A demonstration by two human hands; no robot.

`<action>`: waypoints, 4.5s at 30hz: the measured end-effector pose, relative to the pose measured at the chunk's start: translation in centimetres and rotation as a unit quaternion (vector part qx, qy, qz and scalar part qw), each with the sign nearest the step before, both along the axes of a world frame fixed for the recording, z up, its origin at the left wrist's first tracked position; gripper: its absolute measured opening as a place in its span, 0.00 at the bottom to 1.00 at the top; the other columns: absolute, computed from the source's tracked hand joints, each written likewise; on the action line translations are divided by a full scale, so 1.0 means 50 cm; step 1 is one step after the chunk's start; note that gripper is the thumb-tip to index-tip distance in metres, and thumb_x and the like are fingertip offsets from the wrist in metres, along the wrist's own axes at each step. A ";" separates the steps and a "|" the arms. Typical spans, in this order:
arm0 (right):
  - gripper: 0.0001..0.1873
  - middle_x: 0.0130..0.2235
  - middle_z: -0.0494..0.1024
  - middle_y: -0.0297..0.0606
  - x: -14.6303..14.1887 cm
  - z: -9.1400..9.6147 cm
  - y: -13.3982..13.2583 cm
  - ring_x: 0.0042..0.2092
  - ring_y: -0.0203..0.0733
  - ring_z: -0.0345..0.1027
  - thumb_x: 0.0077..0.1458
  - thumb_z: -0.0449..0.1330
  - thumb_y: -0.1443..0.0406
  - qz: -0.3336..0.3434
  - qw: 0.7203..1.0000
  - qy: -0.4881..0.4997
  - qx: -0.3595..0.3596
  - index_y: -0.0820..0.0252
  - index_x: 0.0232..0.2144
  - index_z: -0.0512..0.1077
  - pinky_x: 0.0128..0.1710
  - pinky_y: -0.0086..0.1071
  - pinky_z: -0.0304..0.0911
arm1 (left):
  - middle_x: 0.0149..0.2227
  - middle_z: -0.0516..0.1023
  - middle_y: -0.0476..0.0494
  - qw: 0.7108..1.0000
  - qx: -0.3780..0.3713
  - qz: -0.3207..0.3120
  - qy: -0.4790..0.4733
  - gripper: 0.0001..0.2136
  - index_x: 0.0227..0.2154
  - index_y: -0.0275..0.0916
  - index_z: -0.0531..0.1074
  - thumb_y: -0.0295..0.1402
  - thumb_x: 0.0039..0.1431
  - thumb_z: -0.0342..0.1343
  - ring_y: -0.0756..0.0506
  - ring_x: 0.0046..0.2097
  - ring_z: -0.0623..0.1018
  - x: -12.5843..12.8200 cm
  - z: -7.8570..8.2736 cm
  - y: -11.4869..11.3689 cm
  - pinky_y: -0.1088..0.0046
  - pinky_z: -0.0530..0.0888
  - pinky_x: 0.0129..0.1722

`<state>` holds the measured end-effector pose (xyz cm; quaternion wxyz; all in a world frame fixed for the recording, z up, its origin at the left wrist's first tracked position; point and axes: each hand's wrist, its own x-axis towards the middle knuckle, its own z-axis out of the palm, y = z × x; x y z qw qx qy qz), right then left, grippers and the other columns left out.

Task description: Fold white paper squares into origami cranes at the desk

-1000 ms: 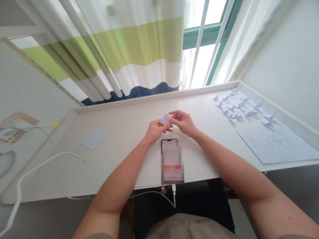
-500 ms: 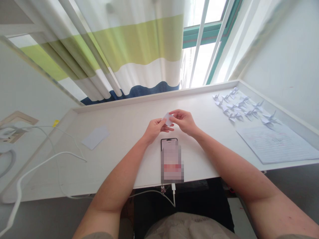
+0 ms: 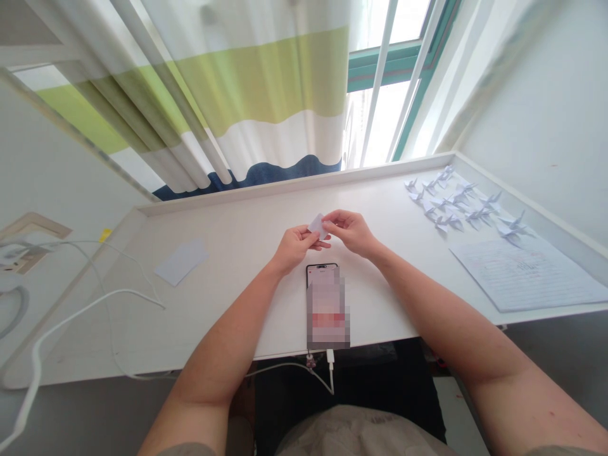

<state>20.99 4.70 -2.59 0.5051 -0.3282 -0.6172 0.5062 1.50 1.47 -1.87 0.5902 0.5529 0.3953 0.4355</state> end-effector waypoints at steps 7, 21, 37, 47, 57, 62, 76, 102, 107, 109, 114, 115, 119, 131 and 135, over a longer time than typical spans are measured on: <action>0.20 0.34 0.85 0.38 0.001 0.001 0.003 0.34 0.42 0.76 0.49 0.77 0.48 -0.021 1.000 -0.023 -0.005 0.57 0.32 0.81 0.39 0.40 0.72 | 0.43 0.89 0.32 1.000 0.000 -0.010 0.011 0.25 0.45 0.33 0.82 0.49 0.54 0.76 0.38 0.43 0.89 0.002 0.000 -0.005 0.63 0.80 0.45; 0.11 0.33 0.86 0.39 -0.003 -0.007 0.005 0.35 0.44 0.77 0.50 0.73 0.56 -0.082 0.995 -0.045 0.019 0.57 0.31 0.83 0.42 0.42 0.72 | 0.41 0.88 0.32 0.998 -0.054 -0.030 -0.004 0.27 0.47 0.33 0.80 0.50 0.55 0.76 0.40 0.41 0.88 0.002 0.000 -0.009 0.60 0.81 0.47; 0.14 0.32 0.83 0.38 -0.006 -0.008 0.001 0.34 0.42 0.74 0.51 0.75 0.53 -0.077 0.996 -0.038 0.016 0.56 0.31 0.81 0.39 0.41 0.70 | 0.39 0.89 0.35 1.000 -0.007 -0.005 0.009 0.20 0.44 0.34 0.83 0.43 0.55 0.76 0.41 0.42 0.87 0.010 0.001 -0.012 0.61 0.79 0.48; 0.29 0.34 0.84 0.37 0.000 0.008 -0.003 0.36 0.43 0.77 0.44 0.80 0.44 -0.016 0.999 0.022 -0.033 0.56 0.39 0.80 0.41 0.41 0.74 | 0.38 0.88 0.37 1.000 -0.011 0.000 0.000 0.19 0.43 0.34 0.83 0.42 0.55 0.76 0.42 0.40 0.86 0.009 0.004 -0.011 0.61 0.79 0.48; 0.27 0.31 0.85 0.39 0.011 0.010 -0.003 0.34 0.43 0.76 0.48 0.76 0.40 0.014 0.999 0.000 -0.042 0.58 0.30 0.85 0.42 0.41 0.73 | 0.37 0.88 0.38 1.000 -0.015 -0.013 0.009 0.14 0.43 0.34 0.83 0.37 0.57 0.73 0.45 0.37 0.84 0.005 0.010 -0.011 0.62 0.78 0.46; 0.25 0.29 0.84 0.39 0.007 0.017 -0.007 0.33 0.44 0.75 0.47 0.77 0.42 -0.013 0.999 -0.002 -0.030 0.57 0.26 0.83 0.37 0.40 0.72 | 0.36 0.87 0.39 1.000 -0.009 0.005 0.015 0.14 0.42 0.34 0.83 0.39 0.59 0.72 0.45 0.35 0.83 0.013 0.012 -0.016 0.63 0.78 0.44; 0.26 0.24 0.79 0.36 -0.011 0.010 -0.014 0.29 0.40 0.70 0.46 0.77 0.43 -0.067 0.997 0.008 -0.030 0.57 0.22 0.77 0.31 0.37 0.66 | 0.31 0.85 0.41 0.998 0.038 0.047 0.035 0.18 0.38 0.36 0.83 0.49 0.62 0.69 0.45 0.34 0.83 0.033 0.000 -0.017 0.65 0.77 0.41; 0.13 0.34 0.84 0.37 0.013 0.003 0.005 0.37 0.42 0.76 0.55 0.72 0.54 -0.045 0.996 -0.070 0.045 0.57 0.33 0.81 0.43 0.42 0.72 | 0.43 0.89 0.32 1.000 -0.008 -0.017 -0.017 0.23 0.43 0.33 0.81 0.53 0.64 0.66 0.43 0.38 0.87 0.017 -0.016 -0.003 0.64 0.79 0.45; 0.12 0.33 0.84 0.38 0.010 0.007 0.003 0.36 0.42 0.76 0.54 0.72 0.55 -0.057 0.996 -0.063 0.034 0.57 0.32 0.81 0.44 0.43 0.73 | 0.44 0.88 0.31 1.000 -0.005 -0.029 -0.008 0.26 0.45 0.33 0.81 0.56 0.63 0.66 0.42 0.39 0.87 0.017 -0.016 -0.006 0.64 0.79 0.45; 0.11 0.34 0.84 0.38 0.009 0.009 0.001 0.36 0.42 0.76 0.53 0.72 0.56 -0.060 0.996 -0.060 0.033 0.57 0.31 0.81 0.44 0.43 0.73 | 0.45 0.88 0.31 0.999 -0.005 -0.035 -0.003 0.27 0.46 0.34 0.81 0.57 0.64 0.65 0.42 0.39 0.87 0.019 -0.016 -0.006 0.64 0.79 0.45; 0.10 0.34 0.85 0.38 0.010 0.010 -0.002 0.36 0.43 0.77 0.53 0.71 0.56 -0.062 0.996 -0.060 0.030 0.57 0.31 0.81 0.45 0.43 0.73 | 0.45 0.88 0.31 1.000 0.003 -0.020 0.009 0.27 0.47 0.33 0.81 0.57 0.65 0.64 0.42 0.39 0.87 0.022 -0.017 -0.007 0.63 0.79 0.46; 0.11 0.34 0.85 0.38 0.010 0.010 -0.002 0.36 0.43 0.77 0.53 0.71 0.56 -0.062 0.996 -0.062 0.030 0.57 0.31 0.81 0.45 0.44 0.73 | 0.45 0.88 0.31 1.000 0.005 -0.014 0.011 0.27 0.47 0.33 0.81 0.56 0.65 0.64 0.42 0.39 0.87 0.022 -0.017 -0.007 0.63 0.79 0.46; 0.10 0.34 0.85 0.38 0.010 0.008 -0.003 0.37 0.43 0.78 0.53 0.71 0.57 -0.062 0.995 -0.072 0.034 0.57 0.32 0.82 0.47 0.44 0.74 | 0.42 0.89 0.32 1.000 0.005 0.006 0.020 0.24 0.45 0.33 0.81 0.53 0.65 0.66 0.42 0.39 0.87 0.022 -0.018 -0.006 0.62 0.80 0.47; 0.11 0.33 0.86 0.39 0.001 0.002 -0.006 0.37 0.45 0.79 0.52 0.72 0.56 -0.080 0.995 -0.056 0.016 0.58 0.32 0.82 0.41 0.42 0.75 | 0.41 0.89 0.33 0.999 0.002 0.029 0.014 0.22 0.45 0.33 0.80 0.51 0.67 0.65 0.42 0.37 0.87 0.030 -0.019 -0.007 0.63 0.81 0.44; 0.13 0.34 0.86 0.39 -0.002 -0.003 -0.003 0.37 0.45 0.79 0.51 0.73 0.55 -0.080 0.996 -0.046 0.009 0.58 0.32 0.82 0.43 0.43 0.76 | 0.40 0.88 0.33 0.999 0.005 0.039 0.020 0.21 0.42 0.33 0.80 0.51 0.66 0.65 0.42 0.36 0.87 0.030 -0.022 -0.007 0.64 0.80 0.43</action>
